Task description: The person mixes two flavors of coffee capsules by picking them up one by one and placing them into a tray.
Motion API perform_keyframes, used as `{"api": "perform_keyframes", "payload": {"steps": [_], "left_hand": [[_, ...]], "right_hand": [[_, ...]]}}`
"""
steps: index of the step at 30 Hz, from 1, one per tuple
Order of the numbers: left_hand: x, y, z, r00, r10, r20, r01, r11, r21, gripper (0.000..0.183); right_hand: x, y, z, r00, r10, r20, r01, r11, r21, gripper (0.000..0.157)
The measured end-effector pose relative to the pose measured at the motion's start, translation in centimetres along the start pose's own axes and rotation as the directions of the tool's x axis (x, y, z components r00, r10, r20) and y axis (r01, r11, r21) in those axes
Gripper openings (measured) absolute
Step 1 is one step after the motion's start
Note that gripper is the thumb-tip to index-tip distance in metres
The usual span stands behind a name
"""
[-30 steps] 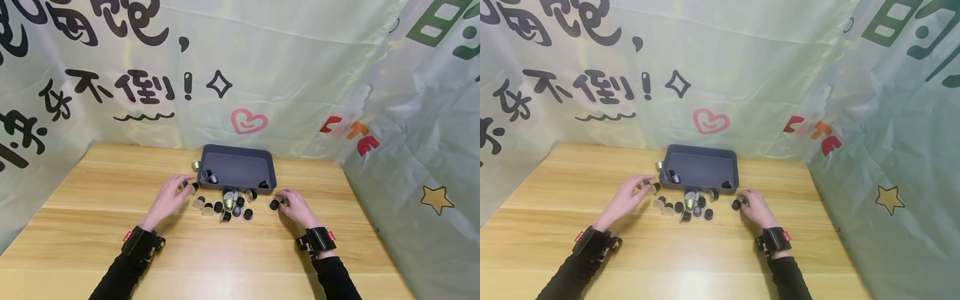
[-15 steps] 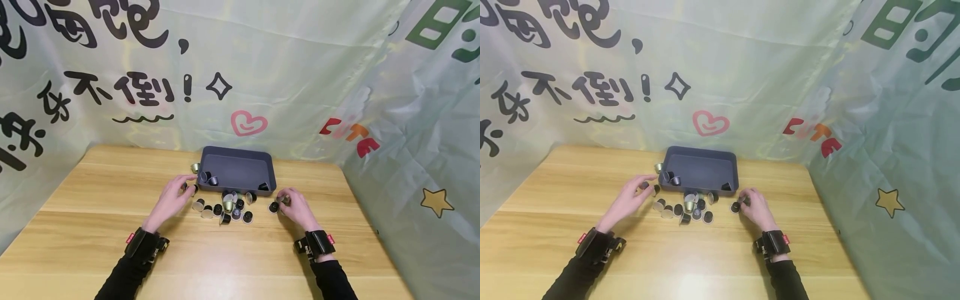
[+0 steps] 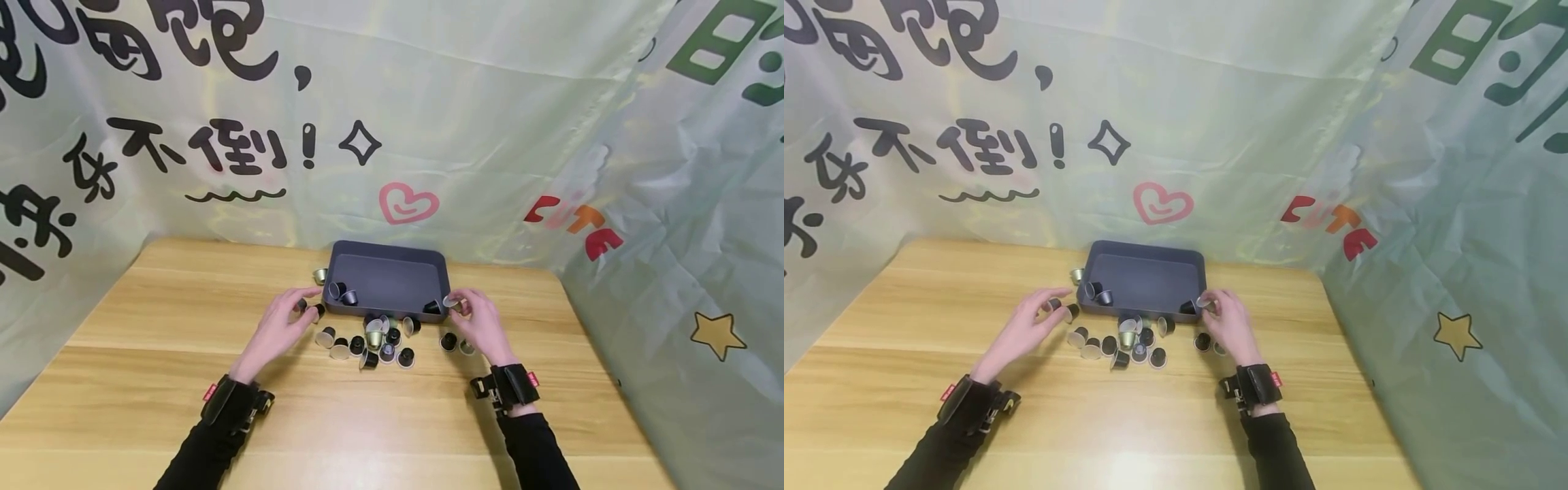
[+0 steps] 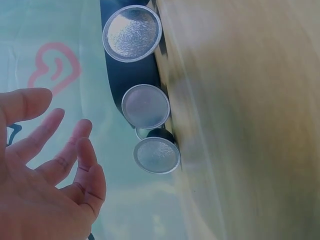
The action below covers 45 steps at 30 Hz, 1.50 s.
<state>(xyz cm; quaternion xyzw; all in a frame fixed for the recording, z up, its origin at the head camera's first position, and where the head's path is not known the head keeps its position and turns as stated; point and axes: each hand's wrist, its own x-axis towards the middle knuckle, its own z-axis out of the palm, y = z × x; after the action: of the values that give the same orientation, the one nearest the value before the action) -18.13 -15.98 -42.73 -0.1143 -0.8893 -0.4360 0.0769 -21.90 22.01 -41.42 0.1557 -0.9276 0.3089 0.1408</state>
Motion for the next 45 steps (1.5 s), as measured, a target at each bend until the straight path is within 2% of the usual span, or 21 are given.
{"api": "perform_keyframes", "payload": {"steps": [5, 15, 20, 29, 33, 38, 45], "left_hand": [[-0.2, -0.3, 0.0, 1.000, 0.005, -0.001, -0.005, 1.000, 0.016, 0.043], [-0.2, -0.6, 0.3, 1.000, 0.000, 0.006, -0.001, 0.999, 0.037, 0.041], [-0.2, -0.6, 0.6, 1.000, 0.014, -0.004, -0.014, 0.999, 0.032, 0.040], [-0.2, -0.5, 0.7, 1.000, 0.004, 0.009, -0.005, 1.000, 0.030, 0.040], [-0.3, -0.4, 0.6, 1.000, -0.010, 0.015, 0.010, 0.999, 0.033, 0.040], [-0.4, -0.4, 0.6, 1.000, -0.021, 0.022, 0.020, 0.999, 0.038, 0.040], [-0.4, -0.6, 0.5, 0.998, 0.020, 0.056, -0.022, 0.999, 0.038, 0.026]], "right_hand": [[1.8, -1.3, 0.9, 0.999, -0.042, 0.031, 0.042, 0.999, 0.015, 0.025], [4.5, -2.5, 2.8, 0.991, -0.069, 0.111, 0.075, 0.996, -0.053, 0.025], [5.1, -2.6, 3.6, 0.985, -0.073, 0.155, 0.087, 0.993, -0.084, 0.022], [5.4, -2.2, 4.3, 0.976, -0.026, 0.218, 0.052, 0.992, -0.115, 0.026], [4.9, -2.3, 4.3, 0.979, -0.040, 0.201, 0.060, 0.994, -0.095, 0.031], [3.4, -2.6, 3.6, 0.990, -0.071, 0.125, 0.076, 0.996, -0.034, 0.034], [0.9, -2.7, 2.4, 0.999, -0.029, 0.030, 0.028, 0.998, 0.058, 0.034]]}}
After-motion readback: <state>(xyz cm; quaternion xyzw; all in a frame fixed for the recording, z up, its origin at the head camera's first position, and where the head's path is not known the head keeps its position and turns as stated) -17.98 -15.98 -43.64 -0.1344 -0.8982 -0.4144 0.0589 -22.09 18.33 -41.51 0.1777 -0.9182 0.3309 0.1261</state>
